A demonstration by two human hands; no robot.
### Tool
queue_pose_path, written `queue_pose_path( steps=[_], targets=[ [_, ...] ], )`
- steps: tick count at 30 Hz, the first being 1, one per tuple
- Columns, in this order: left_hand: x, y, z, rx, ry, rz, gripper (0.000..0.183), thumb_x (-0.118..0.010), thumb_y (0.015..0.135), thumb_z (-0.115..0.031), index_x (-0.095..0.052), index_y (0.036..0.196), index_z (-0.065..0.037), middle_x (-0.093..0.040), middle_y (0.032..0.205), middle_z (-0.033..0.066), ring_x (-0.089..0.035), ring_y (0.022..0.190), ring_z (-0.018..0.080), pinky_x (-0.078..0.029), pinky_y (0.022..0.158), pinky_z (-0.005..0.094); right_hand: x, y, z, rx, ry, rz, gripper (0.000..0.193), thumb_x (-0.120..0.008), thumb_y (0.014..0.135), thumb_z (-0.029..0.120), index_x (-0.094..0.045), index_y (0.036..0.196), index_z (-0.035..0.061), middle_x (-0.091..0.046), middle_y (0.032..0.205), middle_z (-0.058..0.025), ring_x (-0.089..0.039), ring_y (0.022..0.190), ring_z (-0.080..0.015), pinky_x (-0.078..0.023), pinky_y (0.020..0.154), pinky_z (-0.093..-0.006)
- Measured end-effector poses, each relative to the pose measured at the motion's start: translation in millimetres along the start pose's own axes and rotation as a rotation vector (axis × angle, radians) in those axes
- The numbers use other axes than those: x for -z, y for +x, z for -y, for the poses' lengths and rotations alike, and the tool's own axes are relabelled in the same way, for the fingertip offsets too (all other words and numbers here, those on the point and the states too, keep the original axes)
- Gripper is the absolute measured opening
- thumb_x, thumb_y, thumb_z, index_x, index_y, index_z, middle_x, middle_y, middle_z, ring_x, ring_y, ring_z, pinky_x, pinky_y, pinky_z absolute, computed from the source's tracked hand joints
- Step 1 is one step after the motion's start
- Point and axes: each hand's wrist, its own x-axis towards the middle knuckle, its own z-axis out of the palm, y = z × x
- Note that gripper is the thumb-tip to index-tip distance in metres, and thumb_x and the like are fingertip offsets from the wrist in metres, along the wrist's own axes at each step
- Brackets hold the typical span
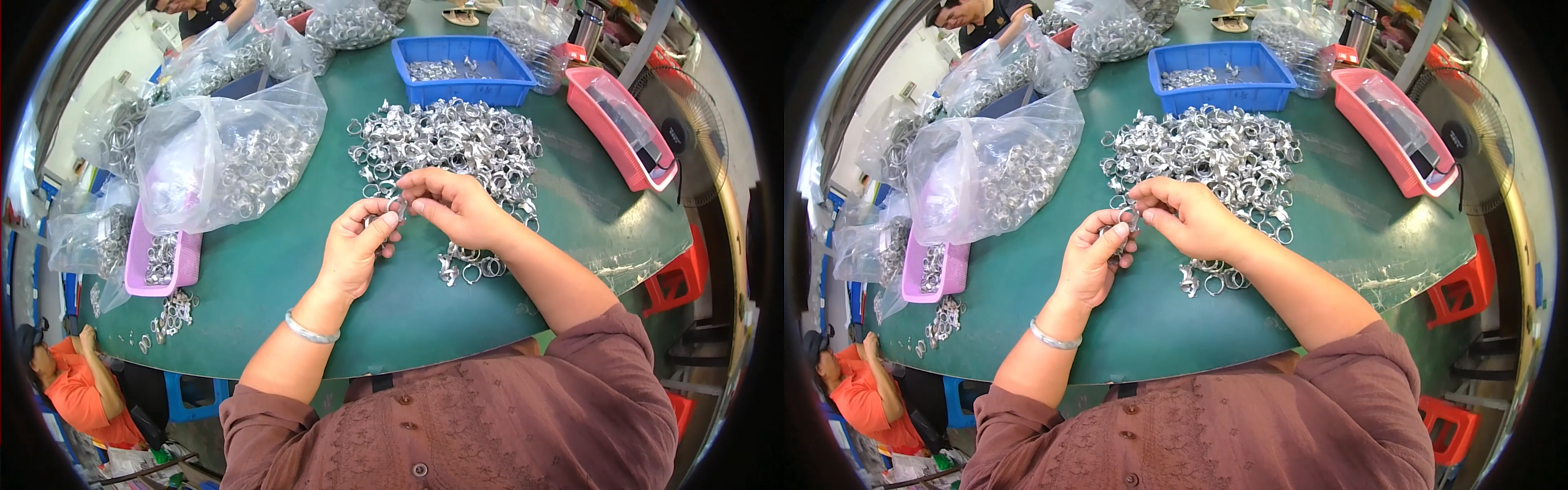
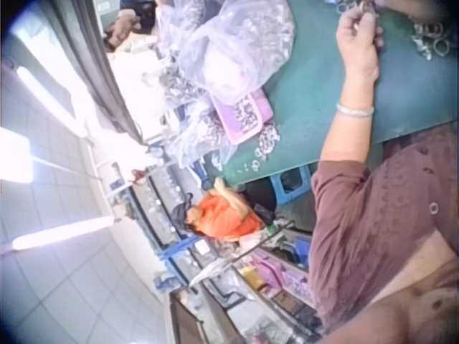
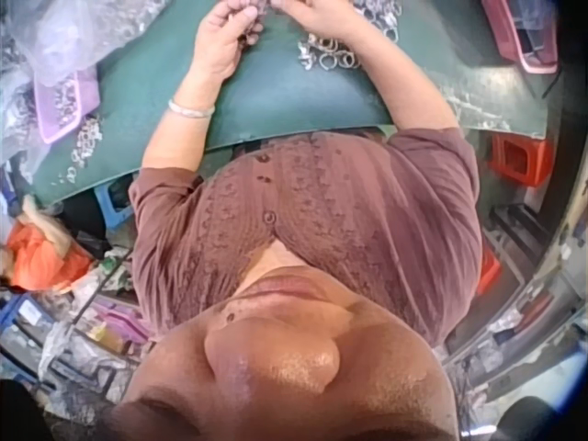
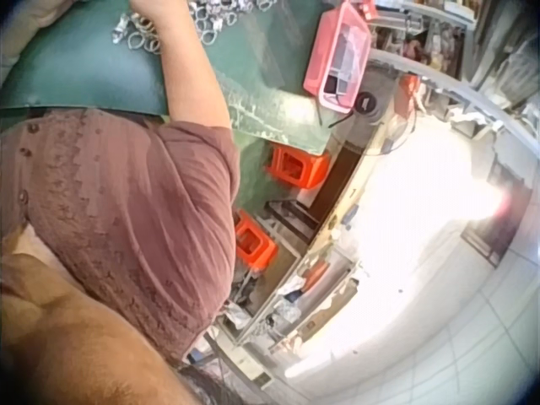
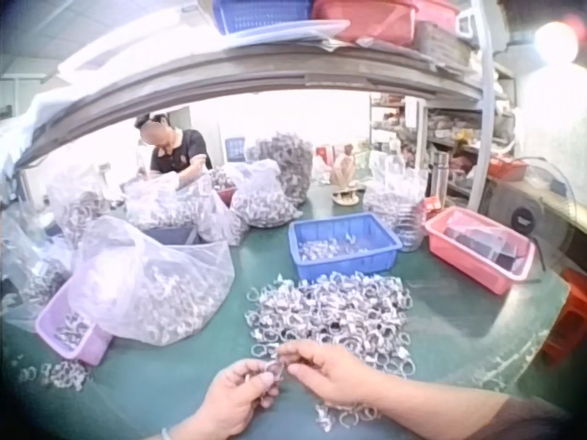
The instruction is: The person assembles metal keychains by manually threading small decorative metal charms onto circular metal rings. The person picks up rings and charms from piles on the table, connects them by hand, and places the finished keychains into a collection in their left hand or into a bin.
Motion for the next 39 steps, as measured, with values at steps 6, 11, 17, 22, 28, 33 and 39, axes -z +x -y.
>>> queue_pose_path(
  steps=[6, 11, 17, 22, 28, 33, 39],
  targets=[
    [-1, -1, 2, -0.092, 0.073, 0.026, 0.017, -0.060, 0.081, -0.009, -0.058, 0.097, -0.007, -0.058, 0.083, -0.0001, -0.053, 0.067, 0.0085, -0.042, 0.054, 0.0196, 0, 0, -2, -0.032, 0.103, 0.038, 0.020, -0.050, 0.084, 0.000, -0.054, 0.104, -0.0020, -0.059, 0.094, -0.0046, -0.055, 0.086, -0.0090, -0.044, 0.076, -0.0227],
    [-2, -2, 1, -0.104, 0.046, 0.062, 0.022, -0.059, 0.081, -0.007, -0.054, 0.103, -0.006, -0.058, 0.083, 0.0009, -0.054, 0.068, 0.0082, -0.042, 0.053, 0.0196, 0, 0, -3, -0.090, 0.207, 0.024, 0.019, -0.051, 0.084, 0.001, -0.056, 0.102, -0.0021, -0.060, 0.091, -0.0028, -0.054, 0.083, -0.0066, -0.045, 0.074, -0.0221],
    [-1, -3, 1, -0.153, 0.046, 0.089, 0.028, -0.060, 0.080, -0.006, -0.051, 0.106, -0.006, -0.057, 0.082, 0.0016, -0.053, 0.066, 0.0085, -0.042, 0.053, 0.0200, 1, 1, -1, -0.128, 0.176, 0.014, 0.021, -0.050, 0.081, -0.001, -0.058, 0.100, 0.0003, -0.059, 0.077, -0.0002, -0.050, 0.069, -0.0041, -0.042, 0.061, -0.0203],
    [-5, -4, 3, -0.147, 0.078, 0.087, 0.033, -0.063, 0.077, -0.003, -0.050, 0.107, -0.005, -0.055, 0.079, 0.0004, -0.050, 0.063, 0.0066, -0.041, 0.053, 0.0185, -5, -1, -6, -0.059, 0.112, -0.022, 0.021, -0.051, 0.081, -0.001, -0.055, 0.102, -0.0005, -0.059, 0.079, -0.0017, -0.052, 0.072, -0.0064, -0.044, 0.065, -0.0221],
    [-4, -2, 11, -0.381, 0.337, 0.149, 0.039, -0.064, 0.075, 0.001, -0.051, 0.112, -0.004, -0.052, 0.077, -0.0026, -0.044, 0.062, 0.0022, -0.034, 0.053, 0.0146, -9, -2, 0, 0.135, -0.172, -0.061, 0.027, -0.051, 0.076, -0.003, -0.053, 0.103, 0.0027, -0.055, 0.066, -0.0040, -0.052, 0.059, -0.0108, -0.044, 0.056, -0.0252],
    [-5, -2, 9, -0.345, 0.287, 0.122, 0.033, -0.059, 0.079, -0.002, -0.053, 0.111, -0.004, -0.053, 0.081, -0.0011, -0.047, 0.065, 0.0047, -0.038, 0.052, 0.0174, -6, 0, -3, 0.004, 0.060, -0.050, 0.025, -0.048, 0.082, 0.000, -0.050, 0.107, -0.0017, -0.058, 0.075, -0.0026, -0.053, 0.068, -0.0076, -0.045, 0.061, -0.0233],
    [-3, -2, 6, -0.252, 0.135, 0.107, 0.033, -0.059, 0.082, -0.006, -0.052, 0.114, -0.006, -0.058, 0.090, 0.0003, -0.049, 0.067, 0.0039, -0.039, 0.051, 0.0166, -3, -1, 6, -0.052, 0.217, -0.057, 0.025, -0.042, 0.085, -0.001, -0.048, 0.110, -0.0037, -0.058, 0.085, -0.0063, -0.055, 0.074, -0.0097, -0.046, 0.067, -0.0236]
  ],
)
